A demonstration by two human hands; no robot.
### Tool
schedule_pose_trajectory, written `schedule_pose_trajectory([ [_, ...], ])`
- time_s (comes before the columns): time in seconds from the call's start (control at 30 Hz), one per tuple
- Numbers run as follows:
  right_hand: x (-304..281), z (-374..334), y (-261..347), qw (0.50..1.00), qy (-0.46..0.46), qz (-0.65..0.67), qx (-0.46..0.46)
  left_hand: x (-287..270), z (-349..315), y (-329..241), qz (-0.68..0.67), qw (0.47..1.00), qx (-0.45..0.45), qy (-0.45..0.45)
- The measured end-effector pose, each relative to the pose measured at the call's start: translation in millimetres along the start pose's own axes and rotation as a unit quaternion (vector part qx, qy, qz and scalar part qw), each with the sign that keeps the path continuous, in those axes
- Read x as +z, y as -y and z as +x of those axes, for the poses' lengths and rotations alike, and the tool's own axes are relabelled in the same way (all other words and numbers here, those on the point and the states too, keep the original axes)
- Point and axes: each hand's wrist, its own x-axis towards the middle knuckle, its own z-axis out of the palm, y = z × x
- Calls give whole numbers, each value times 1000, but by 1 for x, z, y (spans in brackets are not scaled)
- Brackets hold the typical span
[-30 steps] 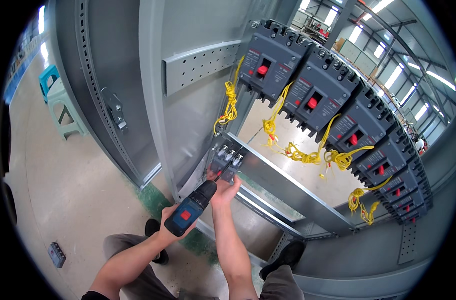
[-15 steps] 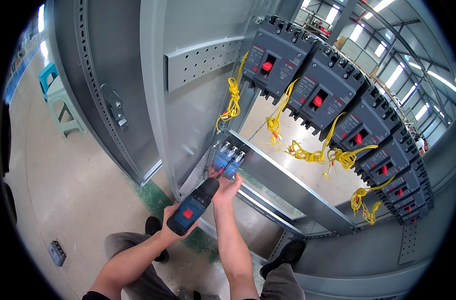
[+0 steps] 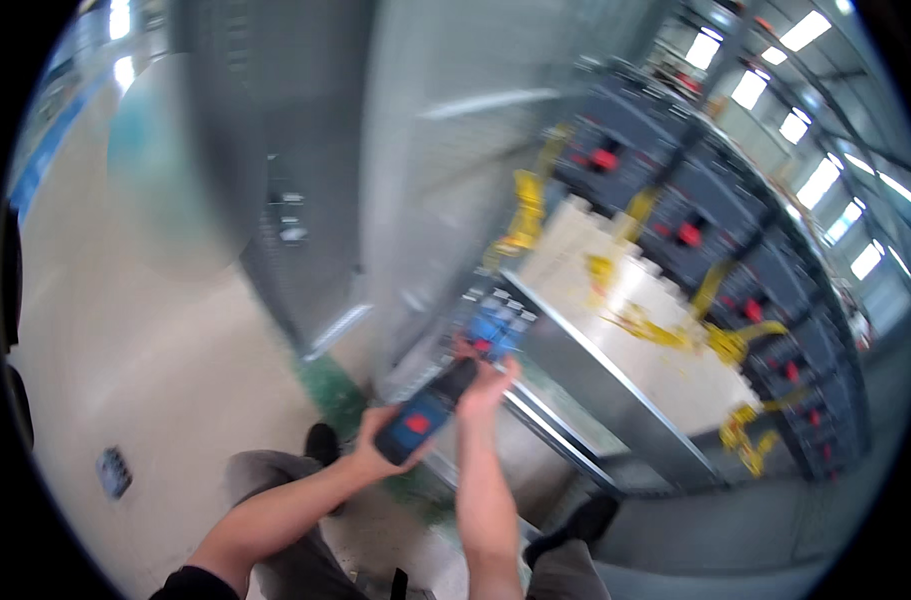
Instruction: The person installs multiple circuit breakers into a metal electrical cabinet using a cordless drill. They pick up each breaker, align it on the DIN rail, and secure it with screws, repeating the process for several units.
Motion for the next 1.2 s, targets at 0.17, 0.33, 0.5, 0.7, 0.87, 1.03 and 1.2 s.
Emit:
schedule_pose_trajectory([
  [0.17, -29, 18, 20, 976, 71, -152, -139, 14, -8, 17, -82, 990, -79, 80],
  [0.33, -11, -15, 28, 972, 50, -180, -141, 30, -11, 6, -112, 993, -40, -27],
  [0.5, 5, -14, 26, 965, 57, -217, -133, 42, -14, -4, -201, 962, -175, -66],
  [0.7, 10, -27, 26, 956, 68, -236, -161, 43, -11, -15, -303, 927, -203, -87],
  [0.87, -17, -12, 27, 823, 148, -449, -315, 32, -8, -47, -326, 886, -308, -114],
  [1.03, -83, 53, 63, 984, 163, -55, -42, 47, -30, -28, -223, 938, -197, -179],
  [1.2, -55, 46, 63, 981, 151, -73, -102, 13, -45, -30, -279, 861, -424, -31],
])
